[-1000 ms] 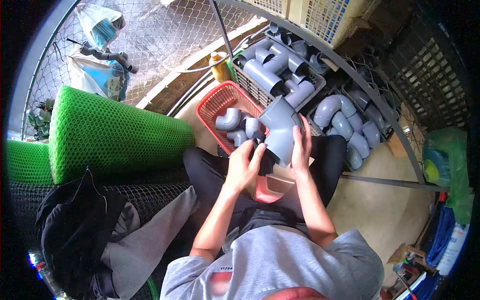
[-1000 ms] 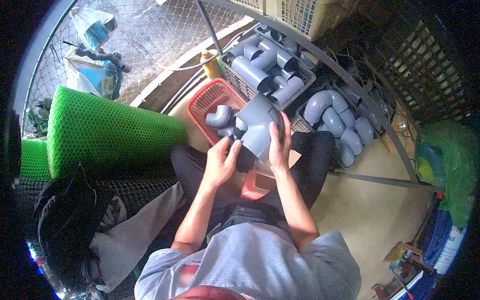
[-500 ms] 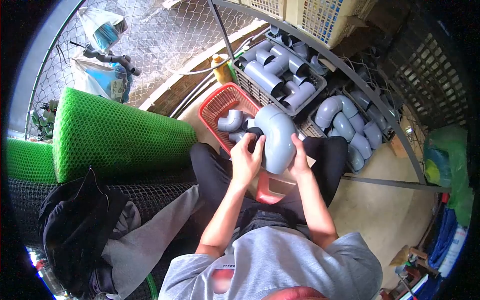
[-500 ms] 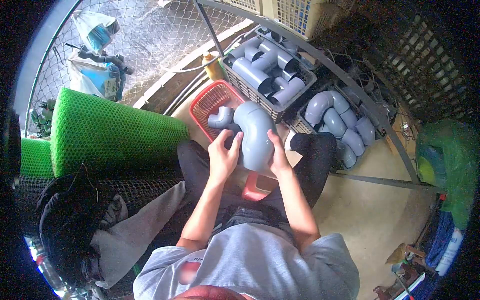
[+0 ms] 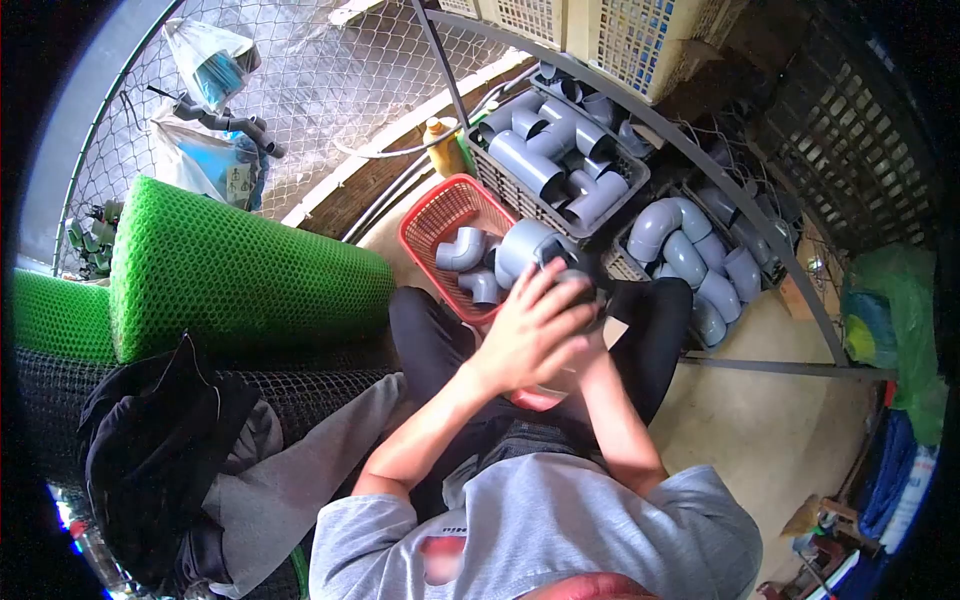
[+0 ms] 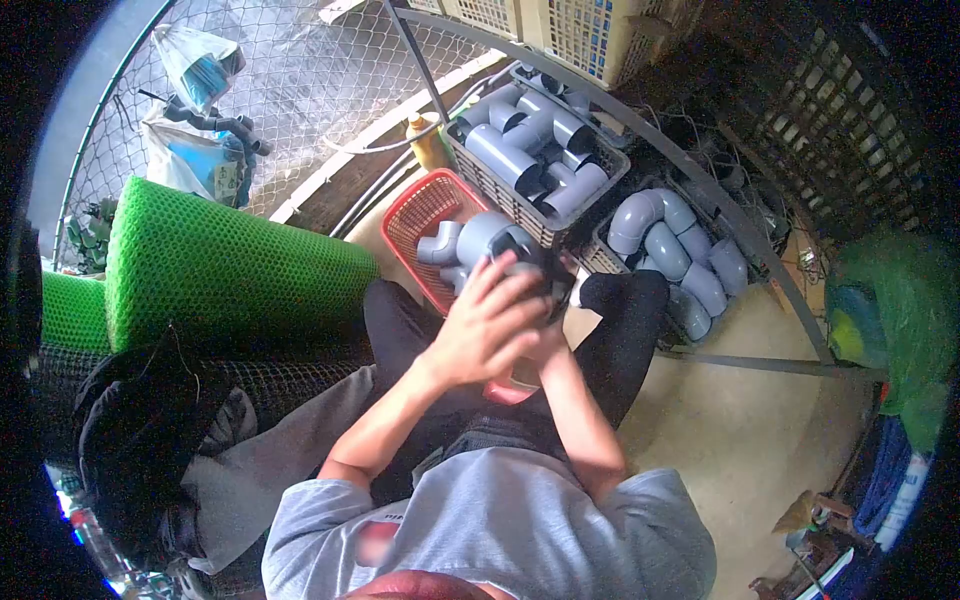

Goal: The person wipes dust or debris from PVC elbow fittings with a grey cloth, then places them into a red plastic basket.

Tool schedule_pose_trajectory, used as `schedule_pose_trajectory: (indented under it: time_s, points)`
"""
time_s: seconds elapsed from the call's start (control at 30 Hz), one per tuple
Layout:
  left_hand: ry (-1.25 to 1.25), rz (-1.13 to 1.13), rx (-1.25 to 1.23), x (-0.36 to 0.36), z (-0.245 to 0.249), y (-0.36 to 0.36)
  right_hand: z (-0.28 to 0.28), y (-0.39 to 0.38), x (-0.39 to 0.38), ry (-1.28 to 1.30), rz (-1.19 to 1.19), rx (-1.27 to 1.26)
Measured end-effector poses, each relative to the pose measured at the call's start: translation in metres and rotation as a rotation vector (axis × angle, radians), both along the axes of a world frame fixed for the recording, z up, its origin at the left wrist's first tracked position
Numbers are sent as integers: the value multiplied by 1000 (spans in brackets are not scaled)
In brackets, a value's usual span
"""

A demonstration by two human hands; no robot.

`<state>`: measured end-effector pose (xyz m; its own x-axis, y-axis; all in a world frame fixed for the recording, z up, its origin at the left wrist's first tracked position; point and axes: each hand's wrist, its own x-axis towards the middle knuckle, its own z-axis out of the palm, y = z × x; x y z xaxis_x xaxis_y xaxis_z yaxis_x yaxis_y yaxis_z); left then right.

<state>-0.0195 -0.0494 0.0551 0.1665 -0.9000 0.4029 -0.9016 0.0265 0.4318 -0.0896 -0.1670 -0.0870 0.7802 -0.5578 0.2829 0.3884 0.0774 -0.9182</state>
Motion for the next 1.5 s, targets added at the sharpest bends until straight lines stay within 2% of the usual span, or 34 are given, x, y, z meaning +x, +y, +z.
schedule_pose_trajectory:
  time_s: [0.07,0.1,0.17,0.2,0.23,0.3,0.33,0.4,0.5,0.53,0.57,0.63,0.67,0.7,0.77,0.8,0.83,0.9,0.93,0.97,1.03,1.07,1.1,1.13,1.17,1.23,1.27,1.3,1.37,1.4,1.43,1.5]
  points:
    - [8,-147,66,1,-12,9,31,-23,-11,-452,812,1247]
    - [4,-148,70,9,-14,11,27,-29,-12,-257,732,1187]
    - [142,28,-93,31,-17,5,34,-8,-7,163,97,355]
    - [222,171,-197,39,-19,-1,30,-1,-4,55,173,738]
    - [248,244,-267,55,-20,-9,28,0,-2,145,228,844]
    - [583,474,-286,55,-29,-13,39,4,8,90,47,273]
    - [616,515,-334,51,-42,-16,45,3,8,92,47,274]
    - [607,566,-395,26,-51,-21,52,-5,8,154,-80,106]
    - [644,321,-384,-8,-57,-8,51,-21,12,167,-184,118]
    - [563,165,-371,0,-64,-1,45,-23,11,210,-223,126]
    - [552,127,-350,7,-62,3,45,-24,11,232,-288,87]
    - [641,342,-425,20,-86,1,50,-13,12,211,-313,-80]
    - [1040,404,-459,22,-79,-2,72,-5,4,182,-298,-276]
    - [1188,388,-596,33,-84,-10,89,2,1,118,-184,-199]
    - [1684,259,-629,43,-85,1,90,0,-2,30,-82,88]
    - [2003,251,-543,45,-75,8,102,-2,-3,75,-144,266]
    - [2081,168,-573,42,-66,12,82,-13,-4,100,-62,557]
    - [2030,286,-521,33,-69,11,50,-17,4,118,91,455]
    - [1997,535,-442,24,-69,5,43,-11,-2,227,196,707]
    - [1937,520,-462,20,-74,-3,43,-15,-6,195,479,1003]
    - [1388,577,-350,15,-79,4,40,-15,-10,165,508,1082]
    - [1164,516,-418,7,-64,4,41,-14,-8,170,513,1079]
    - [789,455,-432,8,-66,7,42,-13,-6,169,435,945]
    - [523,273,-411,14,-58,12,42,-12,-4,166,356,811]
    - [260,91,-378,16,-44,16,33,-13,-8,168,355,812]
    - [120,-53,-81,14,-10,16,10,-14,-18,-36,521,155]
    - [117,-61,-73,18,-6,14,38,-14,-28,-112,423,-85]
    - [90,-101,-72,28,-5,12,25,-24,-19,78,378,-332]
    - [103,19,-204,37,-4,5,58,-10,-20,159,281,83]
    - [239,59,-296,42,-7,1,38,-13,-21,-79,497,543]
    - [319,171,-254,44,-12,2,41,-9,-21,78,335,611]
    - [624,188,-299,36,1,-9,73,-11,-18,-22,350,718]
